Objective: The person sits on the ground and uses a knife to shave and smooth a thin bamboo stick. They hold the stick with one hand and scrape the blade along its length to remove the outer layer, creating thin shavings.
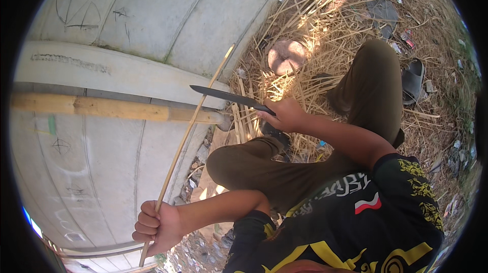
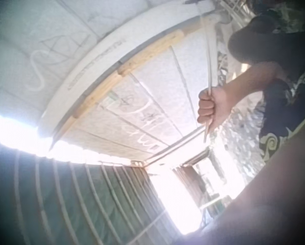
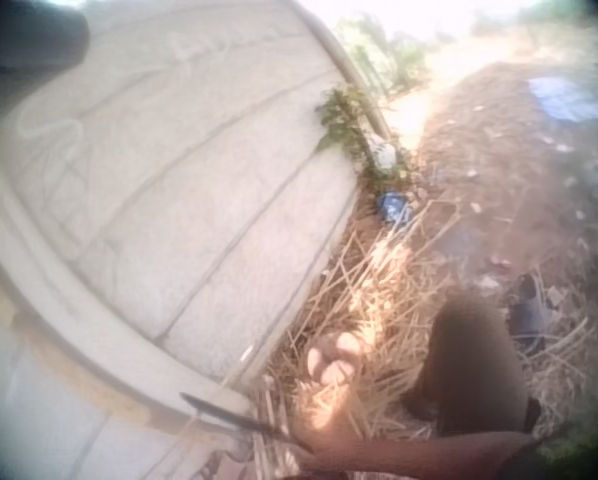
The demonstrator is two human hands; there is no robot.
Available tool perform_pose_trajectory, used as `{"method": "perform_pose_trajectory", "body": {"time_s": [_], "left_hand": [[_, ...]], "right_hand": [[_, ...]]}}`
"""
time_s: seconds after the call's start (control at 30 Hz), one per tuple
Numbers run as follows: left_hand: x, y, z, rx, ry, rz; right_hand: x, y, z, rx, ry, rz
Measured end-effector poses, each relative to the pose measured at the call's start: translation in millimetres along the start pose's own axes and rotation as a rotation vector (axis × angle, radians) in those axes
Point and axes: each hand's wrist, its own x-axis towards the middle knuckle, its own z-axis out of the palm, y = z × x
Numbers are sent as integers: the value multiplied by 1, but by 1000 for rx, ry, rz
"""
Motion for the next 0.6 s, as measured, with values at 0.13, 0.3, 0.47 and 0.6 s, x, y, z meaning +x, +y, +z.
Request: {"method": "perform_pose_trajectory", "body": {"time_s": [0.13, 0.3, 0.47, 0.6], "left_hand": [[-4, -1, 11, -63, -140, -17], [-6, -5, 16, -79, -161, -20], [-7, -10, 15, 82, -150, 31], [-3, -6, 20, 9, -212, 25]], "right_hand": [[-3, -2, 5, -92, 130, -257], [-4, -5, 3, -58, 95, -231], [-7, -4, 3, -22, 75, -235], [-4, -3, 2, 70, 56, -258]]}}
